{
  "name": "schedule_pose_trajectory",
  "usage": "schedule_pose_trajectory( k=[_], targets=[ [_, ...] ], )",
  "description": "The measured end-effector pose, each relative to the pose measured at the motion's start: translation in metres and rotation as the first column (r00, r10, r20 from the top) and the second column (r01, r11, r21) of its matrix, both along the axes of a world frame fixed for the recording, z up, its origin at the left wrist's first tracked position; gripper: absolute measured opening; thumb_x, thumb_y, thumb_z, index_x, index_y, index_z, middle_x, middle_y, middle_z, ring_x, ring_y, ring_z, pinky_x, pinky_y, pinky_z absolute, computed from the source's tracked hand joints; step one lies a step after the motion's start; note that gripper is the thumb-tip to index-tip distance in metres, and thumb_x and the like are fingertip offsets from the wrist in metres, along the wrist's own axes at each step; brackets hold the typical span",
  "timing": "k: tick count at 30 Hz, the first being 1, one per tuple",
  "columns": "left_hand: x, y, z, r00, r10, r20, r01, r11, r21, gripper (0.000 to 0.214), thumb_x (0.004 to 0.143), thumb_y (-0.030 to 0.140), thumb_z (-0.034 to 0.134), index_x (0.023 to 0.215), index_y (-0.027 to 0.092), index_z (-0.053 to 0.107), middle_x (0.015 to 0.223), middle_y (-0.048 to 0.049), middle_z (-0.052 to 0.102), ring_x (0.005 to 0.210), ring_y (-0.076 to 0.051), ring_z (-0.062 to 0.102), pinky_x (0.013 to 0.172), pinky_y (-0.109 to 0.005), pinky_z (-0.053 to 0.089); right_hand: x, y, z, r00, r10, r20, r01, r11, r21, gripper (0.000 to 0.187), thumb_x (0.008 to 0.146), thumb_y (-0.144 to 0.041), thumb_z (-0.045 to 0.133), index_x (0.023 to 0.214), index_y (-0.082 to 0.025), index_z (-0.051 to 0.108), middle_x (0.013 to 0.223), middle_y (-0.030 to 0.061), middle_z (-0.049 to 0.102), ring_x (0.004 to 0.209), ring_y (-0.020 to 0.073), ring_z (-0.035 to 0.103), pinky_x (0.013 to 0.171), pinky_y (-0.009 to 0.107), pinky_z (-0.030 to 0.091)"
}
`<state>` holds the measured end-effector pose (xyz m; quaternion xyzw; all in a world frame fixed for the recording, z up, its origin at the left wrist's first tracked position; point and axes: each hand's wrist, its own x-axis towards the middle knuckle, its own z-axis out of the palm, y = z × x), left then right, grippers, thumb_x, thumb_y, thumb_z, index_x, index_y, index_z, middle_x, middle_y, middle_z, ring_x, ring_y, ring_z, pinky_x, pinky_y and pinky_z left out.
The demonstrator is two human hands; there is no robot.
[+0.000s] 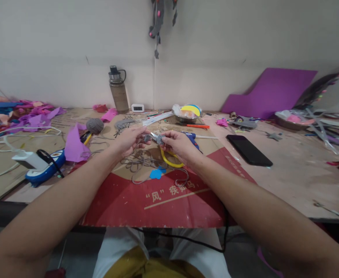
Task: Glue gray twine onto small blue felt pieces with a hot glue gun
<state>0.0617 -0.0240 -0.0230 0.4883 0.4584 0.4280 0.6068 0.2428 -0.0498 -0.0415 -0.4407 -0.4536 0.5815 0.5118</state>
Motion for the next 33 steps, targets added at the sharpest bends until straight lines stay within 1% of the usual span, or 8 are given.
schedule_pose_trajectory(
  k=[4,7,9,17,21,25,30,33],
  targets=[
    [0.0,-0.0016,0.0004,1.0,-0.012,0.005,0.012,1.0,0.016,0.02,0.09,0.029,0.058,0.081,0.012,0.065,0.074,-0.0081,0.068,0.063,-0.014,0.067,0.05,-0.021,0.047,-0.0003,0.0006,0.0021,1.0,-0.014,0.013,0.014,0.999,0.033,0.009,0.078,-0.008,0.06,0.079,-0.017,0.062,0.062,-0.0034,0.06,0.053,0.0069,0.054,0.053,0.019,0.044],
    [0.0003,-0.0045,0.0021,0.999,-0.034,-0.018,0.035,0.999,0.039,0.014,0.078,0.022,0.073,0.085,0.012,0.067,0.079,-0.0072,0.069,0.065,-0.012,0.066,0.054,-0.02,0.048,0.0,0.0019,0.0026,0.999,-0.028,0.016,0.028,0.998,0.053,0.01,0.075,-0.009,0.062,0.079,-0.017,0.061,0.062,-0.0037,0.06,0.053,0.0074,0.053,0.053,0.021,0.044],
    [0.0003,-0.0056,0.0031,0.998,-0.043,-0.039,0.045,0.998,0.053,0.022,0.069,0.014,0.078,0.088,0.012,0.067,0.076,-0.0058,0.068,0.065,-0.011,0.065,0.056,-0.019,0.048,0.0002,0.0027,0.0022,0.999,-0.032,0.016,0.031,0.998,0.054,0.009,0.074,-0.01,0.063,0.079,-0.018,0.06,0.063,-0.0037,0.06,0.053,0.0075,0.053,0.055,0.022,0.044],
    [0.0,-0.0043,0.0037,0.997,0.002,-0.073,0.003,0.997,0.078,0.021,0.067,0.005,0.075,0.085,0.013,0.067,0.066,-0.0023,0.066,0.059,-0.009,0.061,0.053,-0.019,0.044,0.0002,0.0039,-0.0003,0.999,-0.026,0.018,0.024,0.994,0.111,0.011,0.075,-0.014,0.064,0.085,-0.018,0.06,0.071,-0.0026,0.063,0.058,0.0075,0.056,0.061,0.024,0.046],
    [-0.0002,-0.0061,0.0037,0.996,-0.08,-0.042,0.083,0.995,0.062,0.013,0.076,0.018,0.072,0.088,0.013,0.069,0.078,-0.0075,0.07,0.07,-0.013,0.066,0.058,-0.022,0.05,0.001,0.0057,-0.0009,0.999,-0.03,0.021,0.027,0.989,0.149,0.011,0.077,-0.014,0.062,0.086,-0.018,0.058,0.068,-0.0039,0.062,0.057,0.0077,0.056,0.061,0.024,0.046],
    [-0.0004,-0.0068,0.0032,0.986,-0.161,-0.036,0.162,0.986,0.029,0.022,0.086,0.031,0.063,0.091,0.011,0.07,0.083,-0.012,0.072,0.071,-0.015,0.068,0.059,-0.023,0.052,0.003,0.0067,-0.0019,0.999,-0.01,0.04,0.001,0.975,0.222,0.008,0.076,-0.017,0.064,0.083,-0.018,0.061,0.071,-0.0027,0.063,0.059,0.008,0.055,0.061,0.024,0.045],
    [-0.0005,-0.0062,-0.0004,0.968,-0.237,-0.079,0.242,0.968,0.06,0.033,0.08,0.046,0.069,0.083,0.013,0.072,0.082,-0.0121,0.073,0.068,-0.016,0.067,0.059,-0.024,0.051,0.0039,0.0065,-0.0034,0.995,0.028,0.095,-0.054,0.957,0.284,0.013,0.075,-0.022,0.066,0.088,-0.02,0.065,0.077,-0.0015,0.064,0.062,0.0084,0.054,0.062,0.026,0.044],
    [0.0008,-0.007,-0.0031,0.948,-0.285,-0.141,0.298,0.951,0.08,0.033,0.075,0.046,0.073,0.08,0.013,0.072,0.077,-0.011,0.072,0.063,-0.015,0.065,0.055,-0.023,0.048,0.0037,0.0081,-0.0047,0.994,0.04,0.106,-0.072,0.946,0.315,0.021,0.073,-0.026,0.069,0.091,-0.021,0.062,0.075,-0.0028,0.061,0.06,0.0085,0.053,0.062,0.026,0.045]
  ],
)
